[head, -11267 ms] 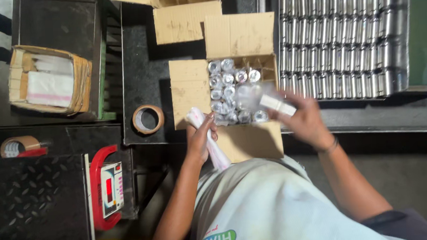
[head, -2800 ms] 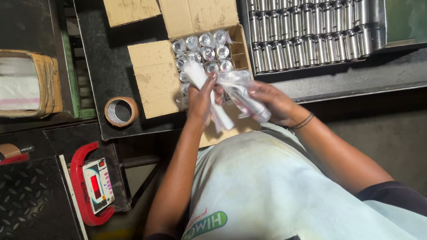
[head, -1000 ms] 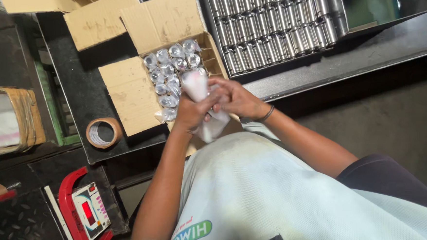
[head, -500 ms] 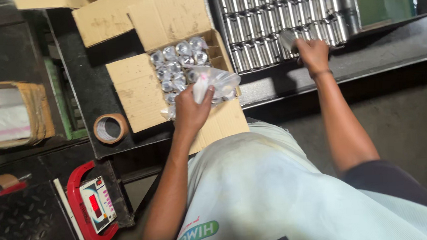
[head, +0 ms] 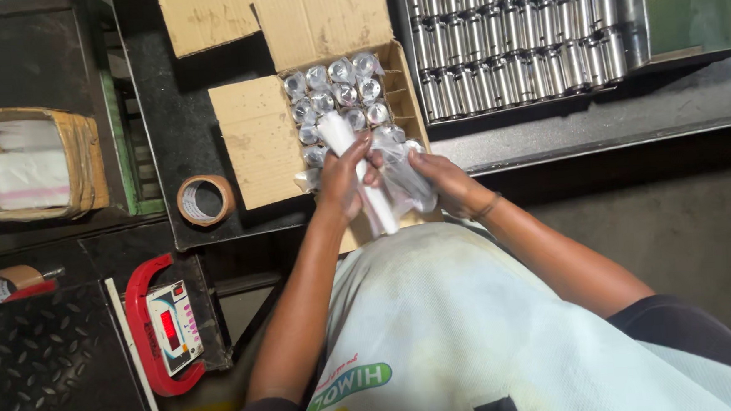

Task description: The person picks cylindrical metal parts from a tray, wraps each one in a small plastic bag, and places them into a cardboard box with dividers. The person then closes the box, seals it with tape, and stacks it with other boxes.

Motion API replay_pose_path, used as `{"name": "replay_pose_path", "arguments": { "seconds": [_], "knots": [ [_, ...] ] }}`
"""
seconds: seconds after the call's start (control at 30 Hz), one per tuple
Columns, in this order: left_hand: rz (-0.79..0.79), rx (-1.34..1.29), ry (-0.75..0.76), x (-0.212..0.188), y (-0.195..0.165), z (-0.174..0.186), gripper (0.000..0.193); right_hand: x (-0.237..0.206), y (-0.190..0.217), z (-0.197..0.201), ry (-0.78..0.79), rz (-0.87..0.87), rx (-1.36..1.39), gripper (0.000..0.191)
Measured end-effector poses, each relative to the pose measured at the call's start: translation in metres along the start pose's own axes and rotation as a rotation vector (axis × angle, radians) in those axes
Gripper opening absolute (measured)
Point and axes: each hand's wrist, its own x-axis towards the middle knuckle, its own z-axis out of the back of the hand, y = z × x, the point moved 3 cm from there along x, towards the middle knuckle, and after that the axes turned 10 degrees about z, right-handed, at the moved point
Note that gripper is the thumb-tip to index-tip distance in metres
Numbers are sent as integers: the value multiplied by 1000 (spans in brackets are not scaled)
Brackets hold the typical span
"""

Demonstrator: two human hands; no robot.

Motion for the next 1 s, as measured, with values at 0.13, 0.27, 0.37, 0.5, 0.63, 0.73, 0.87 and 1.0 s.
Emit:
{"name": "replay_pose_path", "arguments": {
  "seconds": [0.13,0.27,0.37,0.5,0.63,0.73,0.87,1.0],
  "knots": [
    [96,-51,-202,-3,15,40,26,26,8,11,-87,348,-396,48],
    [55,-195,-182,-7,32,51,21,71,64,6,35,654,-1701,44],
    [15,-174,-179,-9,38,54,20,104,88,1,719,278,-1602,65],
    [-42,-188,-94,-17,36,59,25,113,119,-14,456,290,-1730,48],
    [23,-81,143,-27,29,64,35,89,120,-31,217,393,-1923,39],
    [8,19,184,-27,21,65,33,75,113,-33,282,332,-1949,39],
    [37,-5,154,-21,21,57,32,78,114,-23,309,351,-2010,19],
    [80,-85,183,-22,28,47,32,94,108,-17,333,272,-1723,40]
  ]
}}
